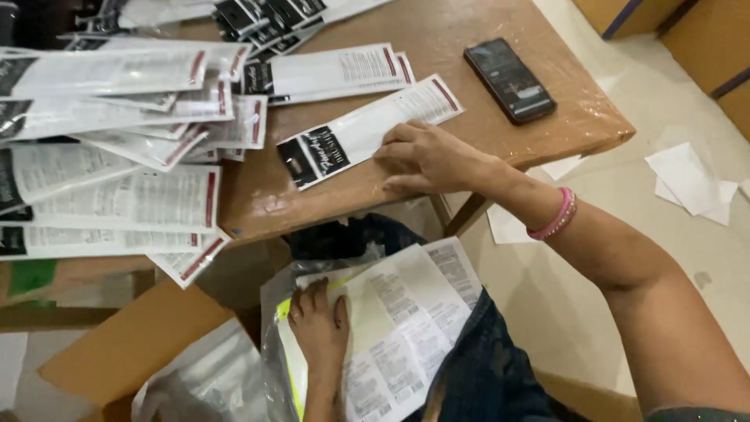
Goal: The person is peeling adhesive labels from a sheet and applying them to the back of packaged paint brushes.
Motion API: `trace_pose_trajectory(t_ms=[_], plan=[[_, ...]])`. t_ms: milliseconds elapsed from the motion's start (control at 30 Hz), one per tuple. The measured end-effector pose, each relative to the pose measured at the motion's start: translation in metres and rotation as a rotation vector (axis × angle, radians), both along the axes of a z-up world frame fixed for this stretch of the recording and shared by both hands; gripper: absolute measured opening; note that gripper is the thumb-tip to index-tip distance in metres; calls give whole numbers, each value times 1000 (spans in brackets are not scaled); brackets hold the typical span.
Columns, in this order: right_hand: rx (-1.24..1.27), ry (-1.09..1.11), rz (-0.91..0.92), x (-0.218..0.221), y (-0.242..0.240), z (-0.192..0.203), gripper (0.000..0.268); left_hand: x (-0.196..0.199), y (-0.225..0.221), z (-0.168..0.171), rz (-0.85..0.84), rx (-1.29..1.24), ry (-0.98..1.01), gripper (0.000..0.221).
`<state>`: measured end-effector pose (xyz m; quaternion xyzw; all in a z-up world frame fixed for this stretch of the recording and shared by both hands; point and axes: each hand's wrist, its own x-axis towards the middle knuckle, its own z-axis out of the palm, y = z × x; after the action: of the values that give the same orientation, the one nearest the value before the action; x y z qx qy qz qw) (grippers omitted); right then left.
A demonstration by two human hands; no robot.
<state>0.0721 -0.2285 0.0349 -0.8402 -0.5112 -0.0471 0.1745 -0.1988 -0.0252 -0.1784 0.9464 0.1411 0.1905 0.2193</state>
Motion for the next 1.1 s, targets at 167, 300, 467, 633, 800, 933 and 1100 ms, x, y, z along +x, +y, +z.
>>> trace_pose_trajectory(t_ms=[167,300,467,633,800,933,1100], plan=[[191,-65,14,27,-5,-24,55,4,-2,2,-29,30,-39,45],[175,-178,-18,5,-2,-20,58,3,-5,6,-4,28,-12,41],[225,-69,-16,-25,5,-1,45,4,-6,8,-4,20,-9,41],[265,105,245,-87,3,-34,34,6,4,0,-12,-15,-68,36],[67,334,370,-135,9,-129,48,-13,2,-1,8,-248,-175,29],[-44,279,205,-134,28,-167,75,-24,10,-16,60,-758,-337,30],[-108,425,71,-125,15,-163,60,-36,11,-9,139,-953,-305,24]])
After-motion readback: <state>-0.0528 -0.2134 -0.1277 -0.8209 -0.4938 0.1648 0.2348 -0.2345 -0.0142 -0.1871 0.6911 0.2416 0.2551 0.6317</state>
